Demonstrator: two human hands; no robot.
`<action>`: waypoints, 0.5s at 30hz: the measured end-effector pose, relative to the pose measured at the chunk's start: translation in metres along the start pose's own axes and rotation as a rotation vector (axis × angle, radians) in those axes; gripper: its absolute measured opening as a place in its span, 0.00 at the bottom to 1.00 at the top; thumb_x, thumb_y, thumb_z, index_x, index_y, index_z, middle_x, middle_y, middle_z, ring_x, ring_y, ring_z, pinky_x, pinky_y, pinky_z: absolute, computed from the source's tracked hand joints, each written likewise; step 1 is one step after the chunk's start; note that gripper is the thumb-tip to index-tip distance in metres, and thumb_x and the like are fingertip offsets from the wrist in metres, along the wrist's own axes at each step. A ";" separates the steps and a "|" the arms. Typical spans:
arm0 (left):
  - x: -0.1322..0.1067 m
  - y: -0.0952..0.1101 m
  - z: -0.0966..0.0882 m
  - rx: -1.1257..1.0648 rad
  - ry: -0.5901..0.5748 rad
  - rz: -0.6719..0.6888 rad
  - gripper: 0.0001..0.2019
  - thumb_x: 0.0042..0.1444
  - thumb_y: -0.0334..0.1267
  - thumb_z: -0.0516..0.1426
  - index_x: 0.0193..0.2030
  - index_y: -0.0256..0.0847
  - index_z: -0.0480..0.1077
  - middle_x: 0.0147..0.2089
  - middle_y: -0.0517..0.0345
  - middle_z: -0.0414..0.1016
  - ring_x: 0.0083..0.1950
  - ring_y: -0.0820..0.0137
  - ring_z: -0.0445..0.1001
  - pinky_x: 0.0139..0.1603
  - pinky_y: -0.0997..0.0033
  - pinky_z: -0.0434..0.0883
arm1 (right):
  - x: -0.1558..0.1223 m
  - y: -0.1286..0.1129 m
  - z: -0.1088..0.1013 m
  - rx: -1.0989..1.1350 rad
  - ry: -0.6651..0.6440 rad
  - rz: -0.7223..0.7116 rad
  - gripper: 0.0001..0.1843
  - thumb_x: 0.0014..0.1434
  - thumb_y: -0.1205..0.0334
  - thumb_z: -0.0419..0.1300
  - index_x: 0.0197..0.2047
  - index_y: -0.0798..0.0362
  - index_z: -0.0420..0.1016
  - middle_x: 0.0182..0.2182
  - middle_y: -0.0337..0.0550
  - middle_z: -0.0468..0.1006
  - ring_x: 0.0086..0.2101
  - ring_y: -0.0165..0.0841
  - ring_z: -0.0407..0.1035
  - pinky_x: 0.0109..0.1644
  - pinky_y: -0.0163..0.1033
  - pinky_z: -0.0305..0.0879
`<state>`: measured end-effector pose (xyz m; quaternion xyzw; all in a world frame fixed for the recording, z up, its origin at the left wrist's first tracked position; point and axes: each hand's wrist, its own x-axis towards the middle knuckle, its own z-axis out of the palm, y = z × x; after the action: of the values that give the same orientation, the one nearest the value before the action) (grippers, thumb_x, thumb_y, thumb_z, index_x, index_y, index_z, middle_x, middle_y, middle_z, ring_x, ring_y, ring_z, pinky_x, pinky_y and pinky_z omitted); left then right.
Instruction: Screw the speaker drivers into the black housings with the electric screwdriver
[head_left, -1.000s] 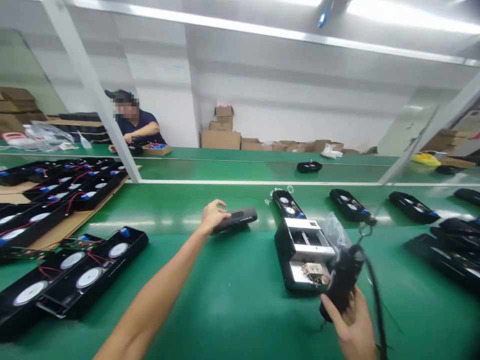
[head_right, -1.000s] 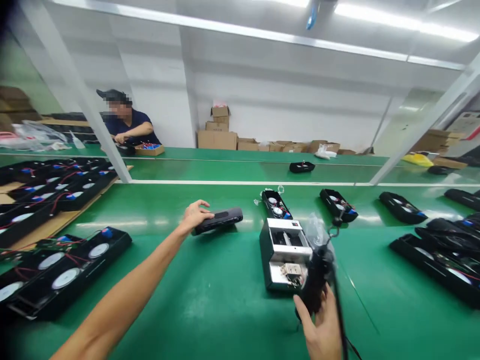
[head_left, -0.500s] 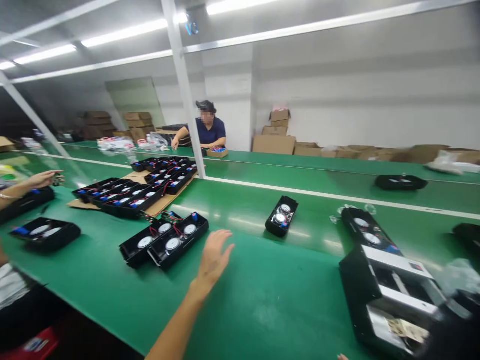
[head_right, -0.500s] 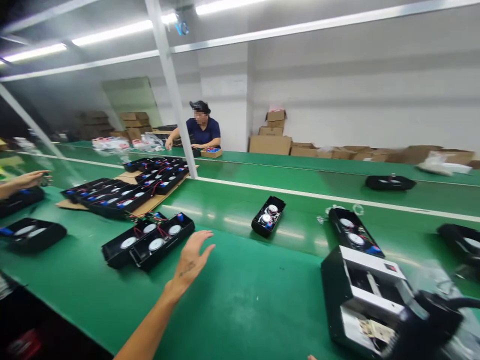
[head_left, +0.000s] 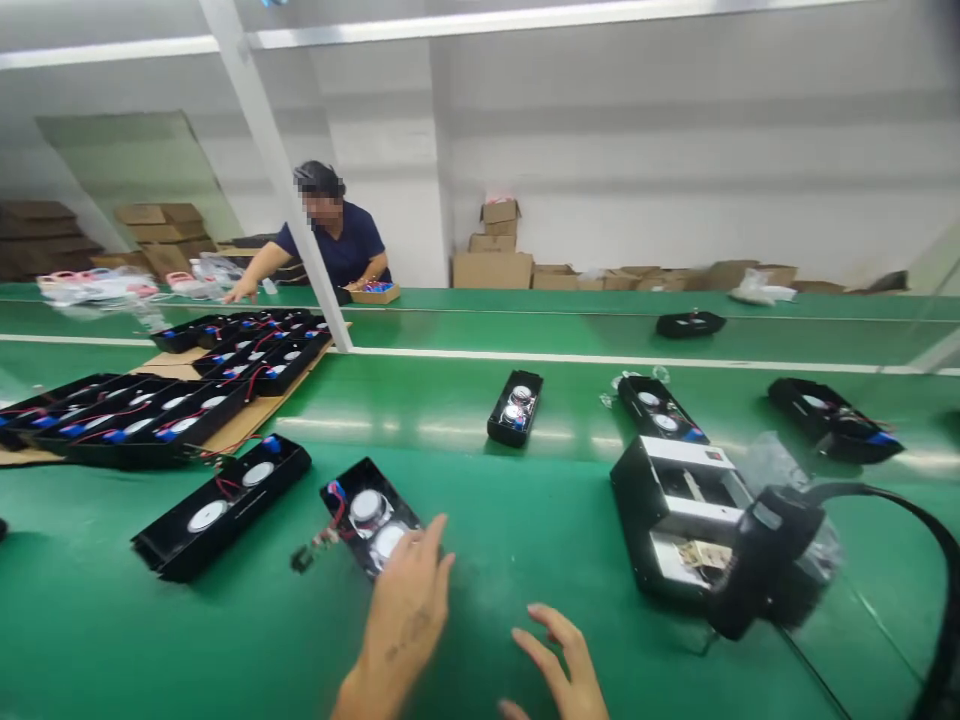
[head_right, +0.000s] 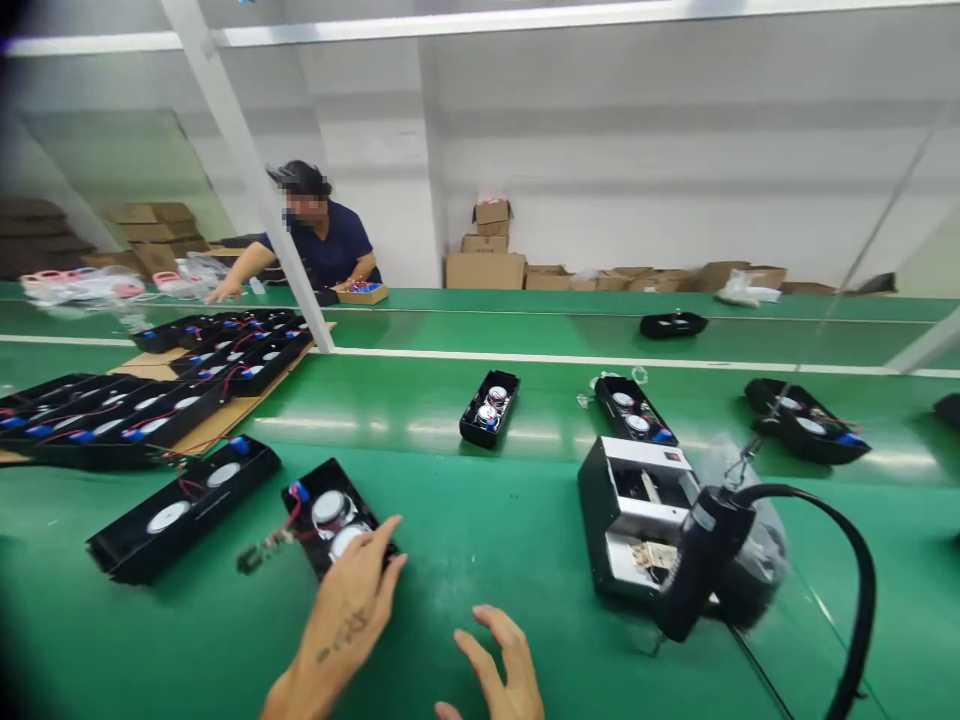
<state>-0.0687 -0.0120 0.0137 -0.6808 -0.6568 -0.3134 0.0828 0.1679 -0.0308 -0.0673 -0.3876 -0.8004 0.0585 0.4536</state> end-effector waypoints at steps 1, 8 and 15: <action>0.001 0.026 0.004 -0.099 -0.041 0.015 0.19 0.69 0.36 0.50 0.65 0.41 0.66 0.51 0.46 0.81 0.50 0.59 0.81 0.49 0.59 0.81 | 0.006 -0.005 0.002 -0.046 0.004 -0.039 0.24 0.61 0.49 0.62 0.58 0.48 0.76 0.57 0.57 0.77 0.54 0.55 0.76 0.48 0.55 0.81; 0.000 0.084 -0.047 -0.677 -0.147 0.284 0.21 0.66 0.28 0.54 0.62 0.52 0.70 0.59 0.57 0.80 0.59 0.65 0.79 0.63 0.60 0.78 | 0.041 0.005 -0.049 -0.196 -0.176 -0.071 0.16 0.61 0.71 0.59 0.51 0.48 0.77 0.57 0.50 0.78 0.64 0.50 0.67 0.63 0.64 0.68; -0.001 0.023 -0.064 -0.548 -0.125 -0.120 0.08 0.65 0.41 0.59 0.48 0.51 0.79 0.47 0.61 0.84 0.47 0.65 0.83 0.51 0.62 0.82 | 0.053 0.041 -0.118 -0.124 -0.324 0.012 0.14 0.60 0.69 0.67 0.50 0.51 0.75 0.54 0.50 0.81 0.62 0.50 0.69 0.62 0.63 0.65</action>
<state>-0.0677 -0.0494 0.0705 -0.6559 -0.5903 -0.4410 -0.1637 0.2664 0.0026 0.0190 -0.4052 -0.8628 0.0736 0.2933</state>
